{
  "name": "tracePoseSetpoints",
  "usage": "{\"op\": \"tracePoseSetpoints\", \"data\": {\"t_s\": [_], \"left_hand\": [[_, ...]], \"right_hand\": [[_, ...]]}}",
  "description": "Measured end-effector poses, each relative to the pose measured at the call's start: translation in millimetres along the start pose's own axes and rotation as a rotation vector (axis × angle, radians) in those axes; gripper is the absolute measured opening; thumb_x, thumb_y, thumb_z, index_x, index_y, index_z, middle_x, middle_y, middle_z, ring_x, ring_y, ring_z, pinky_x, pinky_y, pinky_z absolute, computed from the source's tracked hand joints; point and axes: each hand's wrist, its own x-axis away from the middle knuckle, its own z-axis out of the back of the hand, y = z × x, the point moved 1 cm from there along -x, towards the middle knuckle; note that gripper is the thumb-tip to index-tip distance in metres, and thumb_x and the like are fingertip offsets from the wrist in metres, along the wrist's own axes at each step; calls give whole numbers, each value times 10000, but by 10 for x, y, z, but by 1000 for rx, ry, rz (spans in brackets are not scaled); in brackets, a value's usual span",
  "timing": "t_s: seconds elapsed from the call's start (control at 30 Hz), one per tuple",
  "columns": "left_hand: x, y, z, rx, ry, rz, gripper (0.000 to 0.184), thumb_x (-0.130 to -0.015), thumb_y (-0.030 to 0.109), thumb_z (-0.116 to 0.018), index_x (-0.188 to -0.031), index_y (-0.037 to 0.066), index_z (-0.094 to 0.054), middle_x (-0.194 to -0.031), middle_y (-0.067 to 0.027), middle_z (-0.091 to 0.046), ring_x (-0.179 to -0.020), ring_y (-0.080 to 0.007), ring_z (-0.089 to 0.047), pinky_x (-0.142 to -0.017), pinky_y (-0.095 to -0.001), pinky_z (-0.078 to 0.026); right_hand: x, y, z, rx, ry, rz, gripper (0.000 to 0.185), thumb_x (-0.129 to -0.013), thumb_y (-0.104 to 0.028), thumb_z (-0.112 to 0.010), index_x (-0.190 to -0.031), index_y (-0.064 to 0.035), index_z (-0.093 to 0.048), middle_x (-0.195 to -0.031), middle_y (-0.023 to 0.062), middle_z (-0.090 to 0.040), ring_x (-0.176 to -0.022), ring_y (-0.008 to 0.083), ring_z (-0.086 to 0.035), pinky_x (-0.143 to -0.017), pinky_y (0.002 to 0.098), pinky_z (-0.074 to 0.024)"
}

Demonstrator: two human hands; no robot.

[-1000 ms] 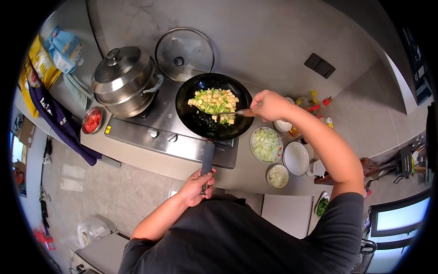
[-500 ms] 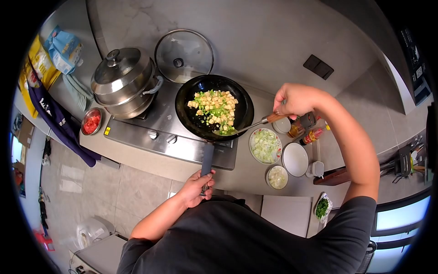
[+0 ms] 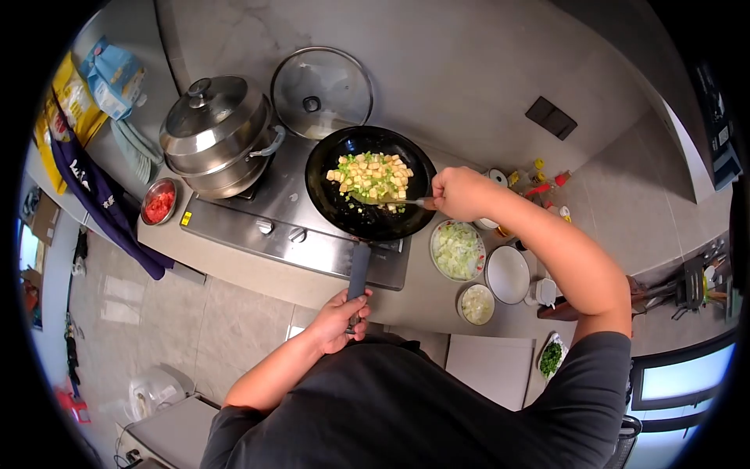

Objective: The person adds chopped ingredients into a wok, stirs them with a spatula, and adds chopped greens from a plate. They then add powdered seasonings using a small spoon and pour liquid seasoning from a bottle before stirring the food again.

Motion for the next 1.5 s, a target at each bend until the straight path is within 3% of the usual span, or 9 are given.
{"op": "tracePoseSetpoints", "data": {"t_s": [0.17, 0.27, 0.3, 0.4, 0.5, 0.6, 0.8, 1.1, 1.5], "left_hand": [[1, 13, 21, 24, -33, 14, 156, -1006, 203, -480, -1153, 153, -479, -777, 2, -479, -570, -113, -470, -494, -269, -406], [-19, 13, 8, 13, -35, 22, 154, -1008, 202, -473, -1154, 153, -477, -777, 3, -478, -569, -112, -470, -492, -267, -409], [-21, 6, 9, 13, -33, 21, 153, -1009, 202, -471, -1154, 153, -477, -777, 3, -478, -568, -112, -469, -491, -266, -409], [-15, 4, 12, 8, -34, 18, 153, -1010, 203, -468, -1154, 153, -475, -775, 4, -479, -565, -112, -470, -490, -266, -411], [-13, 0, 18, 14, -41, 14, 148, -1010, 206, -473, -1149, 155, -479, -774, 5, -481, -564, -113, -470, -489, -265, -407], [-8, 3, 9, 31, -28, 24, 144, -1009, 209, -478, -1144, 158, -483, -773, 7, -481, -562, -113, -467, -488, -263, -401], [-20, 8, -6, 27, -13, 34, 146, -1007, 207, -484, -1144, 159, -485, -773, 9, -483, -558, -112, -463, -488, -263, -396], [-19, -22, -24, 3, 8, 8, 172, -1006, 206, -454, -1166, 156, -495, -770, 14, -485, -543, -103, -435, -479, -246, -368], [-23, -3, 38, 36, -37, 7, 145, -998, 189, -483, -1137, 149, -485, -767, 7, -489, -554, -107, -456, -476, -263, -380]], "right_hand": [[195, -50, 223, 121, -121, 58, 277, -847, -290, -679, -851, -14, -684, -830, 182, -687, -806, 355, -661, -719, 419, -523], [-7, 11, 112, 50, 5, 34, 230, -812, -236, -698, -716, -36, -637, -693, 147, -654, -675, 297, -638, -639, 391, -502], [-95, 34, 68, 52, -13, 26, 310, -839, -299, -684, -807, 9, -670, -800, 182, -684, -774, 354, -658, -698, 419, -523], [-166, 109, -33, -77, 72, 35, 274, -835, -258, -676, -806, 15, -661, -758, 179, -676, -733, 357, -644, -675, 406, -521], [-36, 221, 88, -179, 77, 41, 136, -823, -169, -646, -821, -35, -671, -641, 88, -637, -556, 176, -619, -569, 333, -487], [141, 275, 305, -275, -18, 22, 152, -818, -148, -644, -891, -22, -688, -633, 52, -629, -540, 108, -602, -548, 304, -480], [341, 311, 732, -147, -140, 40, 167, -811, -141, -653, -899, -8, -702, -656, 34, -646, -533, 109, -600, -527, 283, -469], [-271, 62, 851, 427, -190, -88, 219, -687, -243, -788, -671, -49, -687, -586, 58, -638, -534, 178, -609, -524, 350, -472], [-534, 674, 670, 73, -42, 71, 279, -704, -276, -817, -775, -39, -689, -598, 45, -621, -523, 141, -602, -518, 301, -470]]}}
